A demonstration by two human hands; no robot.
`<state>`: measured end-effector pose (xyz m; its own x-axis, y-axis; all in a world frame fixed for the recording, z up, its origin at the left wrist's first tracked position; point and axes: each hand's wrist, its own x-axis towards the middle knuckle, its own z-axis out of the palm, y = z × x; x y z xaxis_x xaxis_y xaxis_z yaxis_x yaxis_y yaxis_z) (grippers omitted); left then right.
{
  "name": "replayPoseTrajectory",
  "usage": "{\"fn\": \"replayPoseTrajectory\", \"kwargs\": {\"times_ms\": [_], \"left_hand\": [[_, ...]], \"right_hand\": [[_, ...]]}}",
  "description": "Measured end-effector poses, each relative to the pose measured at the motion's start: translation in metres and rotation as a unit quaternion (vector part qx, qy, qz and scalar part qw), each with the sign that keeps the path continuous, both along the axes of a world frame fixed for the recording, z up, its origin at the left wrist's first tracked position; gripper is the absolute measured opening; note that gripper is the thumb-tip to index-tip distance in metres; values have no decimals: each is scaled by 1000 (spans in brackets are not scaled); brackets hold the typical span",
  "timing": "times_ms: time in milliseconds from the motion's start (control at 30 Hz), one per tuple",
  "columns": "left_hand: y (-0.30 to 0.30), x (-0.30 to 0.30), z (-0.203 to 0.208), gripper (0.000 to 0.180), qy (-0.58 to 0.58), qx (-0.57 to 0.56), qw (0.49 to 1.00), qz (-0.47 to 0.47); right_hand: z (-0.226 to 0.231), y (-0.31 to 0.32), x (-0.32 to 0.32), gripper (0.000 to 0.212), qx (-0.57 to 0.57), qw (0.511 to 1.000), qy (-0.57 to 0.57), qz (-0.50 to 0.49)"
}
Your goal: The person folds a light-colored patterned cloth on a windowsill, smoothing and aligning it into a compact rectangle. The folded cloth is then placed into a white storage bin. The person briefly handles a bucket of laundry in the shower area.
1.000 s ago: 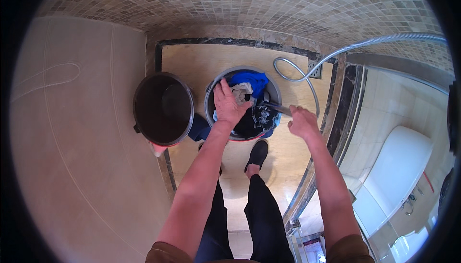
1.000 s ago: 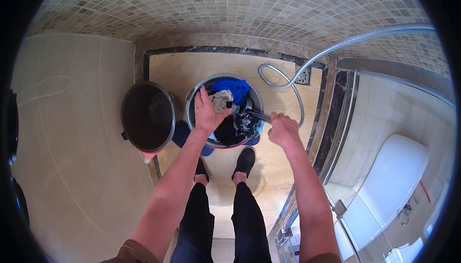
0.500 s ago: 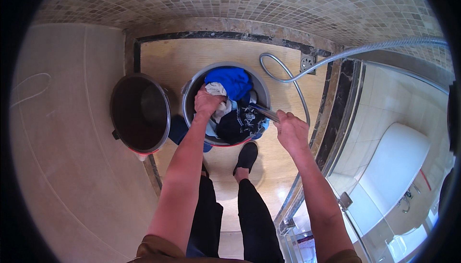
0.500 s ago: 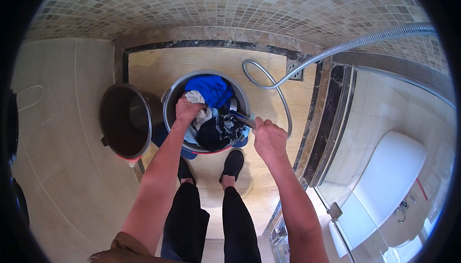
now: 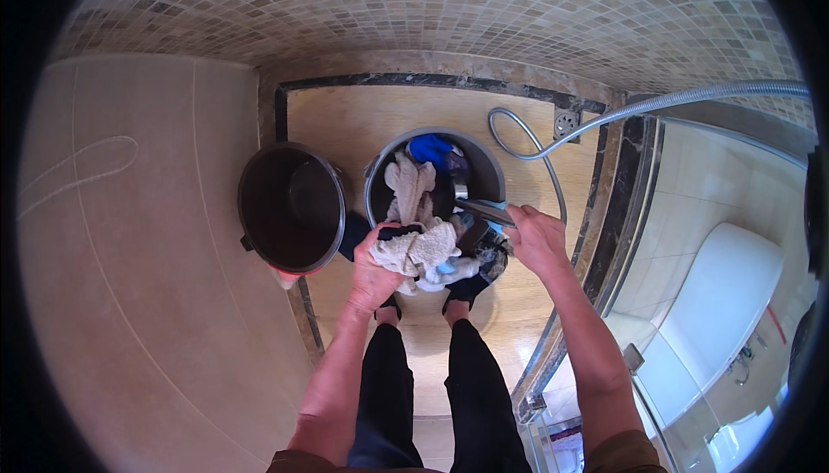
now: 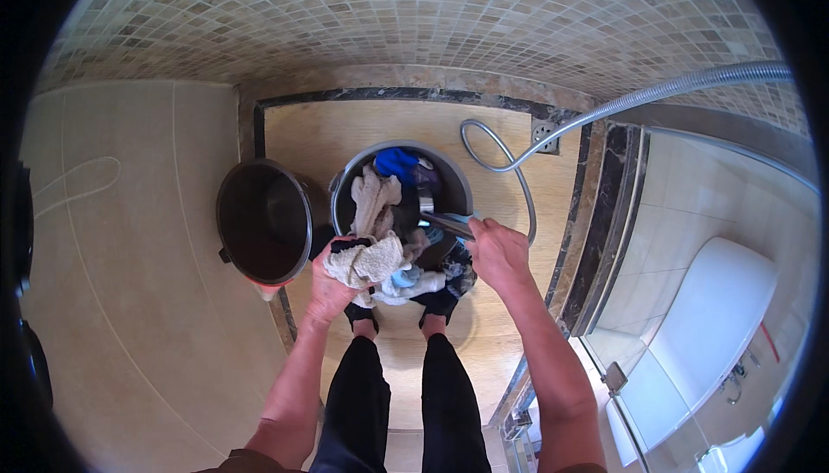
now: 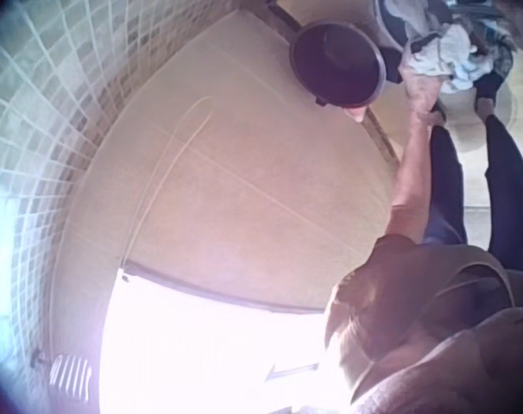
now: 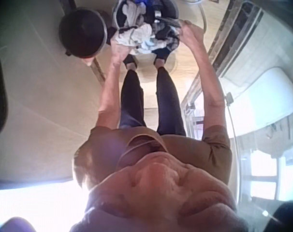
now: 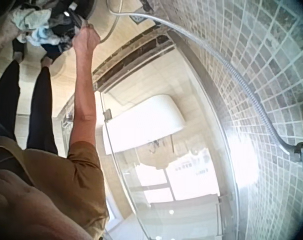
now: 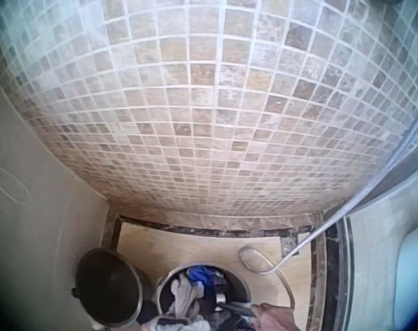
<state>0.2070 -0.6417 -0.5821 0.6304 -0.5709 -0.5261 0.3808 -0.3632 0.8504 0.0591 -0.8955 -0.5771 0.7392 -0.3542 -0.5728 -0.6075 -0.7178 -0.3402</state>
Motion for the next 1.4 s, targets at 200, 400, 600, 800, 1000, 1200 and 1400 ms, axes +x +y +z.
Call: {"fn": "replayPoseTrajectory", "kwargs": {"times_ms": [200, 400, 600, 800, 1000, 1200, 1400], "left_hand": [[-36, -19, -37, 78, -59, 96, 994, 0], [-51, -15, -71, 112, -148, 232, 960, -48], [-13, -31, -48, 87, -251, 207, 945, -44], [32, -52, 27, 64, -203, 206, 957, -30], [58, -60, 92, 40, -155, 197, 964, -89], [83, -62, 146, 32, -102, 165, 976, -95], [113, -60, 217, 26, -84, 190, 968, -139]], "right_hand": [[-58, 2, 0, 36, 64, 996, -47, 38], [-73, 24, 13, 37, -111, 981, -161, -3], [-8, -1, -24, 47, -83, 969, -199, -120], [94, -62, -19, 47, -110, 901, -298, -296], [266, -97, 49, 38, -117, 757, -537, -354], [380, -103, 113, 31, 85, 720, -572, -384], [424, -90, 147, 29, 95, 684, -598, -407]]}}
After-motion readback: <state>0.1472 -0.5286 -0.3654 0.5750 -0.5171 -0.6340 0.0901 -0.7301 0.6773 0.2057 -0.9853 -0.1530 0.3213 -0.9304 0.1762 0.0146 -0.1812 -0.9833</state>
